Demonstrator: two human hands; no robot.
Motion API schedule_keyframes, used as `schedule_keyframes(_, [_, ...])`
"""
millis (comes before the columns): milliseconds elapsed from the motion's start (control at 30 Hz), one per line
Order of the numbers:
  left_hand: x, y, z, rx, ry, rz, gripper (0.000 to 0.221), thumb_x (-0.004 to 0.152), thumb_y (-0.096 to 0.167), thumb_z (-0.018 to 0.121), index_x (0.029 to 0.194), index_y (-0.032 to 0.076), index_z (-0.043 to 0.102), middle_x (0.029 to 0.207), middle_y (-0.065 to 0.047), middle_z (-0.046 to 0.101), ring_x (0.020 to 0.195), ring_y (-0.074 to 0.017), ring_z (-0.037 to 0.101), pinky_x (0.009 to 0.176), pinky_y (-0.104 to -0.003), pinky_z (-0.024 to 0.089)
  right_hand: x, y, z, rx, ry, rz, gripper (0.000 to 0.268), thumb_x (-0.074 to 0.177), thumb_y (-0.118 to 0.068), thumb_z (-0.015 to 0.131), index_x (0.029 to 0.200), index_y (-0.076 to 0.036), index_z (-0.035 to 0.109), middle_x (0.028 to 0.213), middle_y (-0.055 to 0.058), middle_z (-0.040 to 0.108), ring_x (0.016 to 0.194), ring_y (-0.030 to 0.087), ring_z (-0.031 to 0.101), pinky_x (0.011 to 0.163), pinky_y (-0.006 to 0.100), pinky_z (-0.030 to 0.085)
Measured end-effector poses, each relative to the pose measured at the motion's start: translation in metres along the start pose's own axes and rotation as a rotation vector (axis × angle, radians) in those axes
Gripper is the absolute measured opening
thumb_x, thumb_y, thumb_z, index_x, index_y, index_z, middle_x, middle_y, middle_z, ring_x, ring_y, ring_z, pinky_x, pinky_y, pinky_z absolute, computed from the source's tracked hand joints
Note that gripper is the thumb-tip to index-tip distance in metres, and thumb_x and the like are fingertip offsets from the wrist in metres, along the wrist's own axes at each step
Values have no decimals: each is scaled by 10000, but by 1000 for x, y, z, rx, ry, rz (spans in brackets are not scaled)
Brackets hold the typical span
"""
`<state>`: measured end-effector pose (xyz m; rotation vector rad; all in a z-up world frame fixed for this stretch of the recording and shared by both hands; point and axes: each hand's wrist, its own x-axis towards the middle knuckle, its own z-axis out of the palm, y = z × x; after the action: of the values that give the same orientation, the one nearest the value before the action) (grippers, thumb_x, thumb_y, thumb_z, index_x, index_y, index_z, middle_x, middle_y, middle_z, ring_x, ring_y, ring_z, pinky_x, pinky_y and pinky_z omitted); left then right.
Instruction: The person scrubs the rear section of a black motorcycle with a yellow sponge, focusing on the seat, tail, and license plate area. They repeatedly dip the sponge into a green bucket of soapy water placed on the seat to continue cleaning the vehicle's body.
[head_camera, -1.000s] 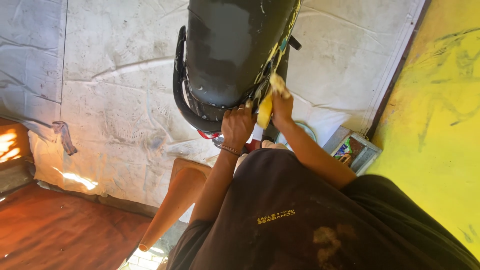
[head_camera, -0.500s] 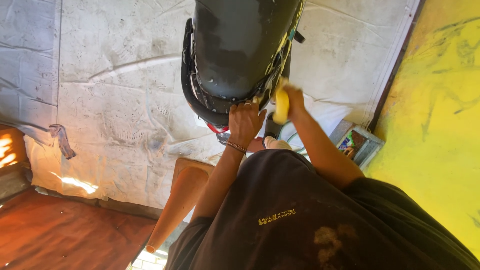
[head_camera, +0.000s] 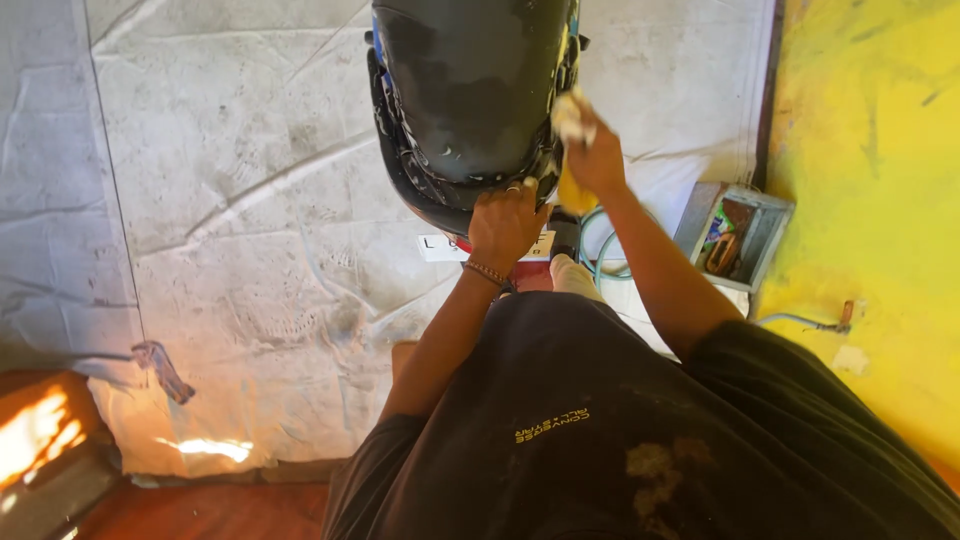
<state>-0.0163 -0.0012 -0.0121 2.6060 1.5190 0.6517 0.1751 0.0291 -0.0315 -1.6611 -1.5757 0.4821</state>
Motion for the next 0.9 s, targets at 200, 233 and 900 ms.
schedule_keyframes(200, [5, -6, -10, -15, -323, 27, 414, 950, 464, 609, 1100, 79, 639, 804, -71, 751, 649, -254, 704, 679, -384, 550, -18, -43, -1, -101, -79, 12, 406, 1089, -228, 457, 1402, -18, 610, 1478, 242, 558, 946, 308, 718, 825, 391, 607])
schedule_keyframes(233, [1, -8, -1, 22, -178, 66, 367, 884, 491, 632, 986, 138, 649, 735, -38, 698, 638, -250, 704, 664, -398, 545, -36, -74, -7, -59, -45, 46, 375, 1053, -179, 492, 1354, -11, 641, 1399, 235, 620, 1039, 399, 692, 942, 476, 553])
schedule_keyframes(900, [-10, -4, 16, 55, 39, 122, 345, 797, 413, 687, 956, 107, 705, 677, -44, 630, 602, -282, 680, 624, -442, 523, -34, 51, 36, 1245, 127, 1333, 441, 937, -252, 663, 1312, -40, 573, 1232, 330, 626, 888, 545, 672, 875, 688, 534])
